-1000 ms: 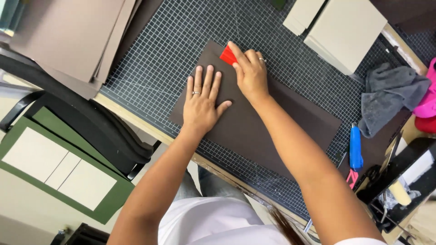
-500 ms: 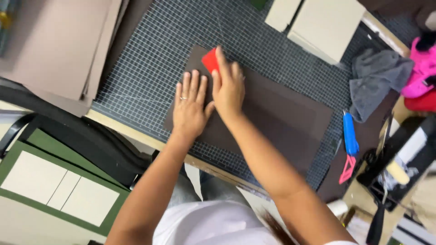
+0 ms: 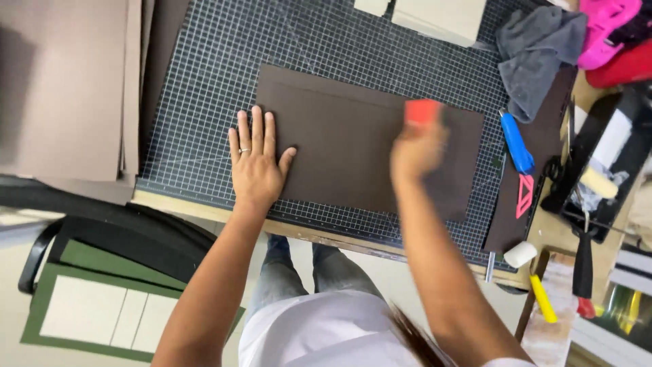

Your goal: The person aligns two white paper sheets on a brown cover sheet, folds the cover over, and smooths the edges with a red plastic card. They then place the white sheets back on the cover and roll a small roller over the surface to press the layers together.

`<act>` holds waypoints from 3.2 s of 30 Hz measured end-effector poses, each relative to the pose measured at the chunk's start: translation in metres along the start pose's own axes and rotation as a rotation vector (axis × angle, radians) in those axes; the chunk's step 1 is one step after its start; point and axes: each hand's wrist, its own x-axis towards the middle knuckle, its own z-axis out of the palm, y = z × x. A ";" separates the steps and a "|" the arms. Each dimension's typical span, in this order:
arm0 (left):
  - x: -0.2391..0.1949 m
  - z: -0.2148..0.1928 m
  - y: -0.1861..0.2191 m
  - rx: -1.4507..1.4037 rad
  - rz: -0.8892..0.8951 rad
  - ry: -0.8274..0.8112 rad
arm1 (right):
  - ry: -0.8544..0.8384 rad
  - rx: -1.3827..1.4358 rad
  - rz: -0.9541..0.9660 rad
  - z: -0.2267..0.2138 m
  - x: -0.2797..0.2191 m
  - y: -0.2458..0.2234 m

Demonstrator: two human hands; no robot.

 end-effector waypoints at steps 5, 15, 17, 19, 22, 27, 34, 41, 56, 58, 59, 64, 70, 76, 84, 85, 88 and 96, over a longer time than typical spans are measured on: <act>-0.003 0.010 -0.009 -0.003 0.056 0.004 | -0.190 0.485 -0.429 -0.091 -0.099 -0.212; -0.012 0.005 -0.022 0.001 0.113 -0.025 | 0.014 -0.006 -0.073 -0.031 -0.013 0.049; -0.011 0.003 -0.019 -0.012 0.112 0.009 | 0.005 -0.004 0.090 -0.023 -0.018 0.065; -0.010 -0.001 -0.019 -0.023 0.137 0.009 | -0.007 0.065 0.058 -0.059 -0.060 -0.026; -0.013 0.004 -0.023 -0.025 0.142 0.020 | -0.101 0.323 -0.173 -0.109 -0.131 -0.122; -0.012 0.005 -0.024 -0.027 0.176 0.035 | -0.126 0.476 -0.365 -0.121 -0.122 -0.086; -0.015 -0.001 -0.020 -0.028 0.161 0.047 | -0.020 0.070 0.164 -0.084 -0.076 0.056; -0.014 0.000 -0.022 -0.027 0.159 0.005 | -0.195 0.347 -0.390 -0.131 -0.176 -0.137; -0.014 0.004 0.031 0.183 0.259 0.168 | -0.080 0.246 -0.159 -0.107 -0.025 0.187; -0.036 0.028 0.094 0.125 0.446 0.070 | -0.156 0.284 -0.297 -0.110 -0.008 0.184; -0.048 0.040 0.125 0.062 0.645 -0.031 | -0.227 0.315 -0.423 -0.111 -0.002 0.183; -0.085 0.110 0.165 0.131 0.884 -0.168 | -0.379 0.279 -0.638 -0.095 -0.009 0.196; -0.098 0.114 0.158 0.147 0.869 -0.137 | -0.264 0.309 -0.736 -0.047 0.067 0.162; -0.118 0.111 0.133 0.166 0.736 -0.124 | -0.230 0.427 -0.741 -0.027 0.106 0.137; -0.121 0.109 0.132 0.101 0.600 0.027 | -0.489 0.489 -0.973 -0.071 0.027 0.140; -0.119 0.110 0.132 0.089 0.598 0.032 | -0.428 0.452 -0.972 -0.057 0.046 0.126; -0.125 0.109 0.134 0.070 0.558 0.016 | -0.333 0.432 -0.921 -0.024 0.085 0.081; -0.127 0.108 0.133 0.061 0.476 0.007 | -0.436 0.492 -1.057 -0.080 -0.002 0.093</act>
